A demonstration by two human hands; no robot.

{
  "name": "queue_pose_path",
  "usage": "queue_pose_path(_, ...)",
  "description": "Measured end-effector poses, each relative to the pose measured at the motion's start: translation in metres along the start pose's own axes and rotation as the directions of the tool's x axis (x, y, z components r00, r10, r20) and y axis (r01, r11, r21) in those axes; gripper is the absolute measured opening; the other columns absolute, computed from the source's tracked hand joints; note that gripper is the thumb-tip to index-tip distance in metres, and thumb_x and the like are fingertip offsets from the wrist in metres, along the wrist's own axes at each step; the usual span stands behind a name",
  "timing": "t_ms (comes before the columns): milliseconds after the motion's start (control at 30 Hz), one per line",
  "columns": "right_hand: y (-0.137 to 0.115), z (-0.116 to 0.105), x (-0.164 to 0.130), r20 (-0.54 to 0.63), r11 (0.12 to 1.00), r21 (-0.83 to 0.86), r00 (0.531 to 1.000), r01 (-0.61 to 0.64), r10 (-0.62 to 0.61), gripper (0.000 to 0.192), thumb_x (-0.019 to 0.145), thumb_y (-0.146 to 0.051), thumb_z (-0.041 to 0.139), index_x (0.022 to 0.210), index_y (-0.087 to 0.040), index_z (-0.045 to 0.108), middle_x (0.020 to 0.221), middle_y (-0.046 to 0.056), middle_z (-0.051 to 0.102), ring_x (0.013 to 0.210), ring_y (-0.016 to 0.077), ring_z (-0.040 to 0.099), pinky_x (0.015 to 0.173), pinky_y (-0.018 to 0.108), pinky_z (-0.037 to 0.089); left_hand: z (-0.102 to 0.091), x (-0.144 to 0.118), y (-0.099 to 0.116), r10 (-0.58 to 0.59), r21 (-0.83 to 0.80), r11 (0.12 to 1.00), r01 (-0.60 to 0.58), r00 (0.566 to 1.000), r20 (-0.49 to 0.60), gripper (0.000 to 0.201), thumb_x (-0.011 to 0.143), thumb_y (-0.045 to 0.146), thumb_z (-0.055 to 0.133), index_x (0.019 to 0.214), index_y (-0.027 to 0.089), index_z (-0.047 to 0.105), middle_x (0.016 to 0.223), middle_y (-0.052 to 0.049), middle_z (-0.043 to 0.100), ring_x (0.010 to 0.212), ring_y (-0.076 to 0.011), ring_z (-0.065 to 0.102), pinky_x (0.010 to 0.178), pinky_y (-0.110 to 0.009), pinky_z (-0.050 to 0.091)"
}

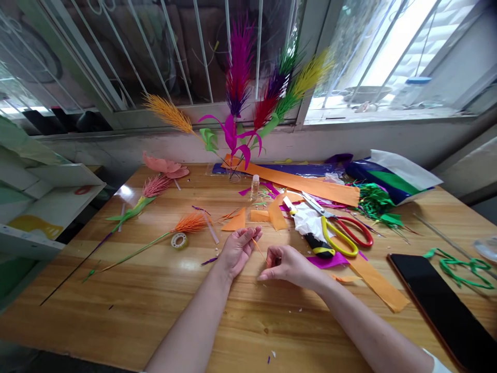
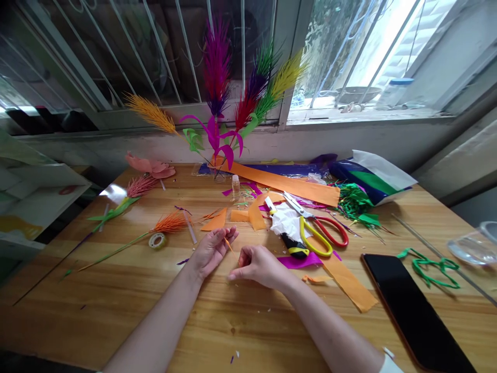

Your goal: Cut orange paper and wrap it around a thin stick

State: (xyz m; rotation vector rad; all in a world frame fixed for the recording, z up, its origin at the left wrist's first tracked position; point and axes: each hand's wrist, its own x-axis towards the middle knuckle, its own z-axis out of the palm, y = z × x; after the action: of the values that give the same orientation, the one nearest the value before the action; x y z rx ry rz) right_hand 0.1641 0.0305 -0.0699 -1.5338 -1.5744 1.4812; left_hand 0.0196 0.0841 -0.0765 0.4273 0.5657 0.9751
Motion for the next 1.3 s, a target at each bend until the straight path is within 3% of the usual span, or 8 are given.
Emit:
queue_pose_path(100,-0.003,-0.006,-0.004,0.069,0.992,0.083,0.993,0.091,-0.097,0.037,0.06,-0.045,0.066,0.079,-0.015,0.058,0.074,0.001,0.057,0.064,0.0112,0.048,0.055,0.021,0.036,0.0,0.0,0.0,-0.003,-0.003,1.0,0.003,1.0,0.031,0.014,0.054,0.018,0.074,0.059,0.012,0.062,0.066,-0.001,0.064,0.083,-0.0124,0.059,0.096,-0.031,0.034)
queue_pose_path(200,-0.005,-0.01,-0.004,0.082,0.978,0.176,0.989,0.108,-0.124,0.037,0.07,-0.048,0.056,0.089,-0.017,0.06,0.071,0.0,0.056,0.062,0.0107,0.047,0.054,0.021,0.034,0.002,-0.001,-0.001,-0.027,0.019,0.999,0.026,0.999,0.035,0.015,0.053,0.018,0.074,0.058,0.012,0.062,0.068,-0.001,0.064,0.083,-0.0121,0.059,0.095,-0.03,0.034)
queue_pose_path(433,-0.003,-0.007,0.004,0.017,0.957,0.291,1.0,-0.004,-0.001,0.035,0.062,-0.048,0.063,0.063,-0.013,0.058,0.051,-0.003,0.05,0.047,0.0071,0.041,0.047,0.021,0.029,0.002,-0.001,-0.008,-0.036,0.054,0.998,0.036,0.999,0.009,0.015,0.053,0.016,0.074,0.055,0.012,0.06,0.07,-0.002,0.064,0.084,-0.0121,0.059,0.093,-0.028,0.035)
queue_pose_path(700,0.003,-0.009,0.004,-0.004,0.965,0.257,0.999,-0.047,0.05,0.035,0.053,-0.043,0.071,0.058,-0.013,0.053,0.046,-0.005,0.048,0.043,0.0053,0.037,0.042,0.019,0.025,-0.004,0.003,0.002,0.055,-0.003,0.998,-0.055,0.997,-0.059,0.014,0.054,0.018,0.074,0.06,0.013,0.062,0.067,-0.001,0.065,0.081,-0.0109,0.059,0.094,-0.029,0.035)
queue_pose_path(833,0.007,-0.017,0.003,0.005,0.953,0.299,0.999,-0.053,0.054,0.035,0.054,-0.045,0.07,0.06,-0.013,0.055,0.047,-0.005,0.049,0.042,0.0049,0.036,0.041,0.019,0.024,-0.001,-0.004,0.004,-0.04,0.145,0.989,0.029,0.997,0.073,0.025,0.061,0.022,0.069,0.085,0.014,0.066,0.092,-0.006,0.064,0.095,-0.0135,0.055,0.096,-0.028,0.031)
queue_pose_path(933,0.008,-0.019,0.002,0.02,0.95,0.308,0.999,-0.045,0.041,0.034,0.057,-0.045,0.067,0.063,-0.013,0.057,0.05,-0.004,0.049,0.044,0.005,0.036,0.042,0.019,0.024,0.002,-0.006,-0.001,-0.073,0.286,0.957,0.038,0.991,0.111,0.018,0.062,0.018,0.068,0.079,0.014,0.067,0.097,-0.008,0.063,0.099,-0.0161,0.052,0.095,-0.028,0.03)
queue_pose_path(1133,0.004,-0.016,0.002,0.034,0.966,0.254,0.999,-0.038,0.03,0.032,0.059,-0.042,0.066,0.062,-0.012,0.056,0.05,-0.003,0.05,0.045,0.0054,0.038,0.043,0.019,0.024,0.003,-0.001,-0.012,-0.021,0.174,0.984,0.035,0.996,-0.083,0.012,0.051,0.014,0.074,0.055,0.012,0.063,0.07,-0.002,0.064,0.083,-0.0118,0.058,0.093,-0.027,0.033)
queue_pose_path(1300,-0.001,-0.013,0.0,-0.06,0.999,0.039,0.998,-0.026,0.028,0.028,0.06,-0.04,0.064,0.06,-0.013,0.055,0.05,-0.003,0.05,0.045,0.0061,0.037,0.042,0.019,0.025,0.005,-0.001,-0.017,0.024,0.09,0.996,-0.014,0.993,-0.114,0.017,0.05,0.013,0.074,0.052,0.012,0.057,0.063,0.0,0.061,0.078,-0.0095,0.059,0.094,-0.026,0.033)
